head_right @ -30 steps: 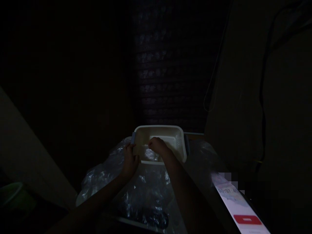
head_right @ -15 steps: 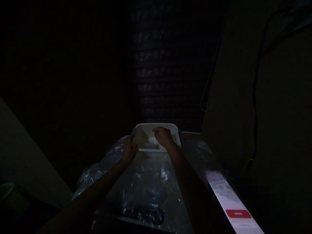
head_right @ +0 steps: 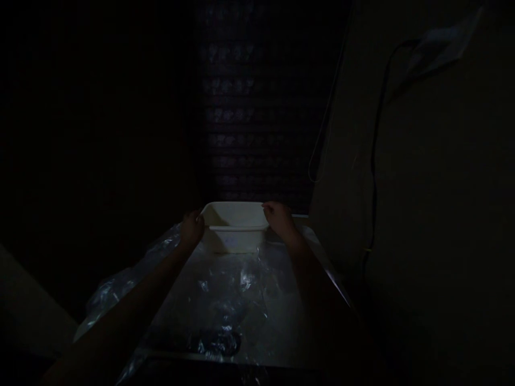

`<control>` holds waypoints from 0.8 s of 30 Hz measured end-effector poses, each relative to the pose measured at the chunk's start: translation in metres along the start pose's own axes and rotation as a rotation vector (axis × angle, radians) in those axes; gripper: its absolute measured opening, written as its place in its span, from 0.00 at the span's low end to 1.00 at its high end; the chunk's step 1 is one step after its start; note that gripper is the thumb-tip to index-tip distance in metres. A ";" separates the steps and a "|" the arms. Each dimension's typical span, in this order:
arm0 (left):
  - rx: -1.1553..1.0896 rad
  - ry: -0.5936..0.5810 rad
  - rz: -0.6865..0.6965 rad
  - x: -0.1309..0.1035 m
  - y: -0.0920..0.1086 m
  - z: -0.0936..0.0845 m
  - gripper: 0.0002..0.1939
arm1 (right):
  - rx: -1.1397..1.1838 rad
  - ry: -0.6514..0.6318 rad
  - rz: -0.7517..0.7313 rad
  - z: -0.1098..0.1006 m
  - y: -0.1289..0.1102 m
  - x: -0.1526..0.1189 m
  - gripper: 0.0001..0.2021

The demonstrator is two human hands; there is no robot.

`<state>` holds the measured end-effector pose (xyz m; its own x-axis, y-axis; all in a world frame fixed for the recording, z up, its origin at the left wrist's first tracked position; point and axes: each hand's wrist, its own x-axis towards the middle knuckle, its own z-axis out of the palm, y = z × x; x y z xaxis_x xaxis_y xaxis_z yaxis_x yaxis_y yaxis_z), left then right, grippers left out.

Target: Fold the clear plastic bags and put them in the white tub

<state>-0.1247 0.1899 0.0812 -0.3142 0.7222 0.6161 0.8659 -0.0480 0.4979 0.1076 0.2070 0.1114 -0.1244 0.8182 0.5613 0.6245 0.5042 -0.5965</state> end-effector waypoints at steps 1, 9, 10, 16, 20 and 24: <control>0.031 0.050 0.025 -0.003 0.004 -0.004 0.15 | 0.010 -0.008 0.010 -0.005 -0.001 -0.002 0.11; 0.177 -0.213 0.405 -0.060 0.038 -0.043 0.11 | -0.302 -0.295 -0.059 -0.021 -0.027 -0.073 0.11; 0.212 -0.310 0.424 -0.069 0.041 -0.047 0.10 | -0.352 -0.348 -0.066 -0.021 -0.028 -0.088 0.11; 0.373 -0.487 0.232 -0.111 0.044 -0.065 0.14 | -0.429 -0.569 0.078 -0.030 -0.022 -0.150 0.11; 0.289 -0.510 0.084 -0.117 0.034 -0.063 0.19 | -0.435 -0.684 0.204 -0.029 -0.024 -0.158 0.09; 0.070 -0.532 -0.038 -0.110 0.026 -0.052 0.18 | -0.513 -0.781 0.171 -0.015 -0.027 -0.159 0.09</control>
<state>-0.0876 0.0732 0.0576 -0.1205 0.9733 0.1952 0.8875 0.0175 0.4605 0.1220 0.0587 0.0471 -0.3644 0.9168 -0.1634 0.9214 0.3294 -0.2064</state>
